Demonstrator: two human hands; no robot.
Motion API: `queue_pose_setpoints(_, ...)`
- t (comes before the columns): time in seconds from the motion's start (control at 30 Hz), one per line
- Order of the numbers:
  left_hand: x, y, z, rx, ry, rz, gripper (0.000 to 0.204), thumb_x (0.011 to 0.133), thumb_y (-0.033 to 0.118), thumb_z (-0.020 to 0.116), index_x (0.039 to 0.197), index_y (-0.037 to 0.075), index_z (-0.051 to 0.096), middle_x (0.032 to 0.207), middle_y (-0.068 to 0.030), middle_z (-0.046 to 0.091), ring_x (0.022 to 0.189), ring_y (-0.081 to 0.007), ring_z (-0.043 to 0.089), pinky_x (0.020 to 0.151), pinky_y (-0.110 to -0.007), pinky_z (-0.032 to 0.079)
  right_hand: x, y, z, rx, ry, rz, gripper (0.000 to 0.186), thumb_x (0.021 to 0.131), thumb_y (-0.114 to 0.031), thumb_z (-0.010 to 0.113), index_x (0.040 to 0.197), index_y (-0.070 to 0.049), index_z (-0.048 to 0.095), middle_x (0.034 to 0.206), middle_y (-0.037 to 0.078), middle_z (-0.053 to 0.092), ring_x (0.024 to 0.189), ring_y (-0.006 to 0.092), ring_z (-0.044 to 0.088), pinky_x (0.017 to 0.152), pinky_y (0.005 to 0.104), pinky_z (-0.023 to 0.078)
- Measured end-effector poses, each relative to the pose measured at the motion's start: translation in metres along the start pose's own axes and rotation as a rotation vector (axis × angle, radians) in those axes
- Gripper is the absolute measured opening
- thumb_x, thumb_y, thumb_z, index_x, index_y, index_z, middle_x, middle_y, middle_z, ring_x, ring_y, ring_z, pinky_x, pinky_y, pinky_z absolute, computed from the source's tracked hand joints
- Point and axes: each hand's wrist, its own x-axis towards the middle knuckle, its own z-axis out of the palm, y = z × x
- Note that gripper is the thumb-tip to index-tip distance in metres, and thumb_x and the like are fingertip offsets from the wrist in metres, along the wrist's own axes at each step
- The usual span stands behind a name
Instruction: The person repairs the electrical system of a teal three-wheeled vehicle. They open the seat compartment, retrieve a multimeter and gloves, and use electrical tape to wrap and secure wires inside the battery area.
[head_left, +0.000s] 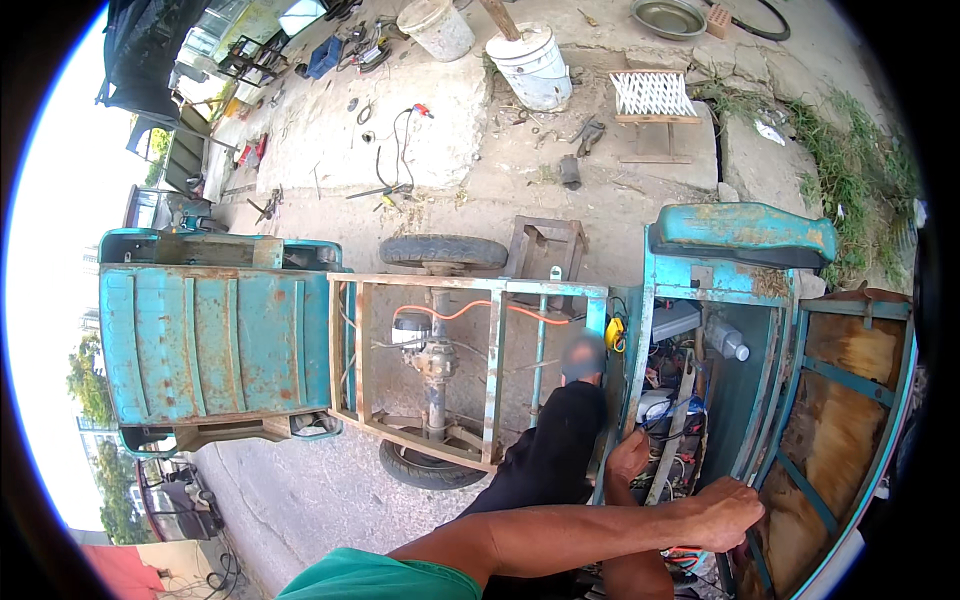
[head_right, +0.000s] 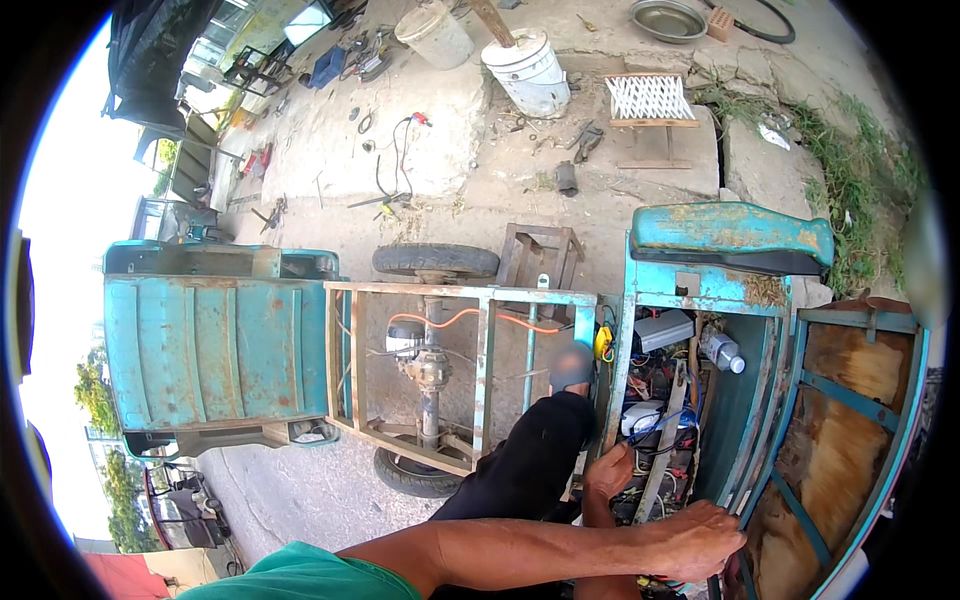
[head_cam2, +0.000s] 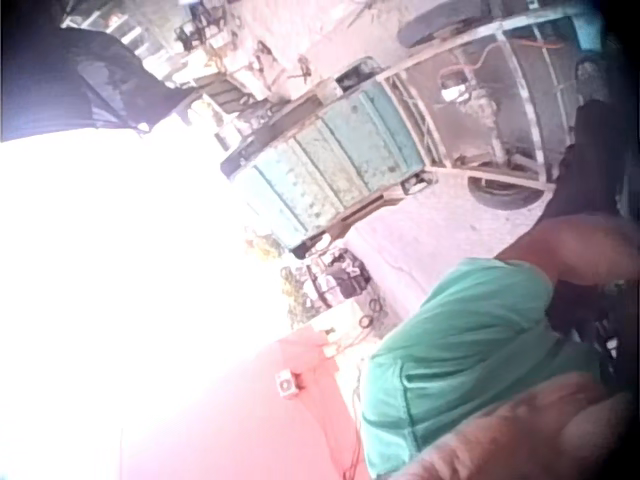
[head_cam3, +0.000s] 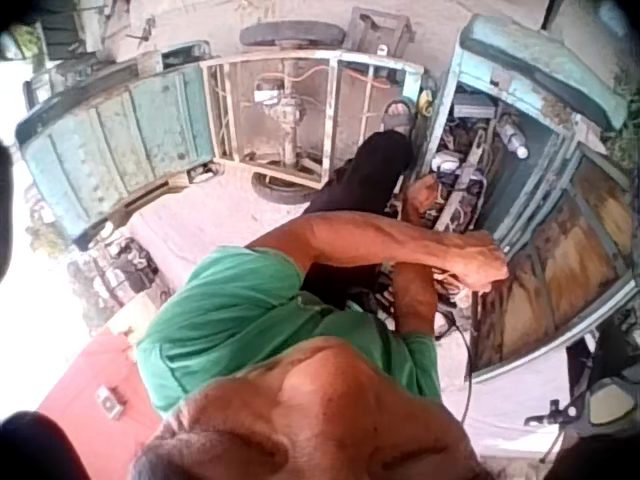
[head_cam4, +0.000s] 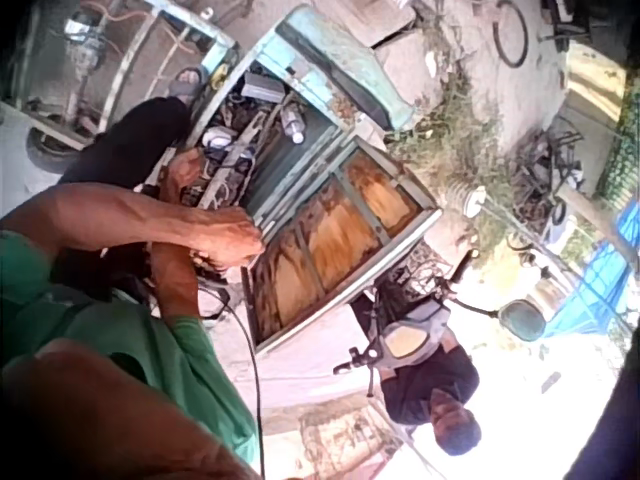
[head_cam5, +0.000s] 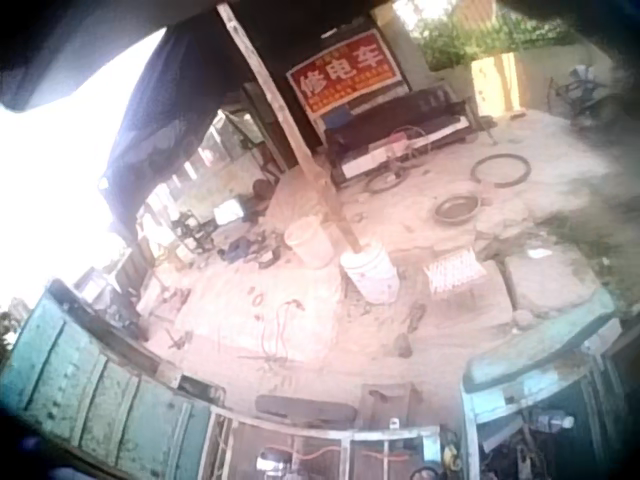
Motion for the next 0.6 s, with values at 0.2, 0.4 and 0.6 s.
queue_pose_setpoints(0.2,0.002,-0.003,0.003,-0.079,0.024,0.0,0.015,0.074,0.012,0.07,0.076,-0.003,0.071,0.08,-0.0236,0.069,0.082,-0.0393,0.07,0.075,-0.048,0.056,-0.003,-0.006,0.0,0.004,0.01,-0.024,0.048,0.099,-0.029,0.036,0.087,0.009,0.062,0.092,0.034,0.061,0.089,0.0536,0.055,0.079,0.0555,0.042)
queue_pose_setpoints(0.4,0.008,0.004,-0.003,-0.058,-0.021,-0.022,0.014,0.072,0.009,0.067,0.075,-0.004,0.071,0.08,-0.0248,0.069,0.082,-0.0401,0.07,0.075,-0.048,0.055,0.003,0.008,0.002,0.003,0.0,-0.009,0.049,0.099,-0.031,0.035,0.085,0.008,0.06,0.09,0.033,0.061,0.089,0.0537,0.055,0.079,0.0561,0.041)
queue_pose_setpoints(0.6,0.005,0.0,-0.001,-0.136,0.017,-0.036,0.014,0.07,0.007,0.063,0.074,-0.005,0.07,0.08,-0.0249,0.069,0.082,-0.0405,0.07,0.076,-0.048,0.055,-0.004,0.001,0.004,0.039,0.011,0.037,0.048,0.098,-0.032,0.035,0.087,0.007,0.06,0.088,0.033,0.06,0.085,0.0541,0.055,0.077,0.0569,0.04)
